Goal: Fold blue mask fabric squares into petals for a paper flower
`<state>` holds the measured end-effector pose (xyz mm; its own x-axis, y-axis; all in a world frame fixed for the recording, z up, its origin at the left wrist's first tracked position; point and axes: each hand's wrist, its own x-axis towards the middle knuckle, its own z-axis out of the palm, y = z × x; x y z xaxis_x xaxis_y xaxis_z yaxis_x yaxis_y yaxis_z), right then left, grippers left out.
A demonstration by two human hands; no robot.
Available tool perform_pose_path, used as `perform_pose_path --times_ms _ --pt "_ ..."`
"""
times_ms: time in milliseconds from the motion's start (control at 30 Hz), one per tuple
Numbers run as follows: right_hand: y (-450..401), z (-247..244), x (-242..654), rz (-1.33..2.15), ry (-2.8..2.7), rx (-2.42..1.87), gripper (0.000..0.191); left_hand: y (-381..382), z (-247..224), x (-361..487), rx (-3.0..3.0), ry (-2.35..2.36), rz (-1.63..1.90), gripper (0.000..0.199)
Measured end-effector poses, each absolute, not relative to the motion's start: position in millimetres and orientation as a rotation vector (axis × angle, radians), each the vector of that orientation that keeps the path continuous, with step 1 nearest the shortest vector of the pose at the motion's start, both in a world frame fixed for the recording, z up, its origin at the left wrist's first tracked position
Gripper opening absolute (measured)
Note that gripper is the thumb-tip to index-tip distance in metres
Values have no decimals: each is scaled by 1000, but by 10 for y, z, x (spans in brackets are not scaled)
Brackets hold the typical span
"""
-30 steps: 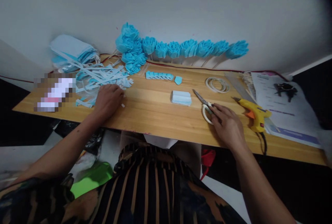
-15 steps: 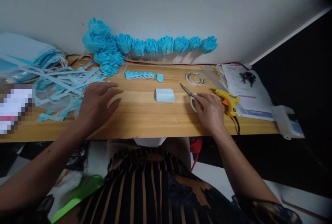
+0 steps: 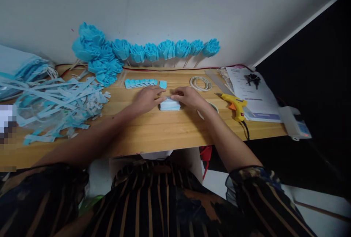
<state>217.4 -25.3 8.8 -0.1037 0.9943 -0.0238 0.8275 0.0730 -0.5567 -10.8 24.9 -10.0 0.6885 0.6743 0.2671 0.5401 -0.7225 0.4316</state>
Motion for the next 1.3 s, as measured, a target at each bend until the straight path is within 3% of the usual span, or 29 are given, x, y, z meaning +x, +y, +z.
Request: perform_pose_path --times_ms 167,333,667,800,900,1167,1300 --pt "-266 16 2138 761 -1860 -1761 21 214 -196 -173 2567 878 635 41" --pt "-331 -10 2089 682 -1864 -1698 16 193 -184 -159 2420 937 676 42" --pt "-409 49 2029 382 -1889 -1462 15 166 -122 -149 2174 975 792 29" --pt "-436 39 1985 429 -1811 -1389 18 135 -41 -141 2253 866 898 14" --pt "-453 37 1969 507 -1737 -1369 20 94 -14 -136 2246 909 872 20" --pt "-486 82 1995 881 -1768 -1413 67 148 -56 -142 1828 986 961 22" --pt "-488 57 2012 790 -1869 -1439 62 174 -41 -135 1557 919 1013 24"
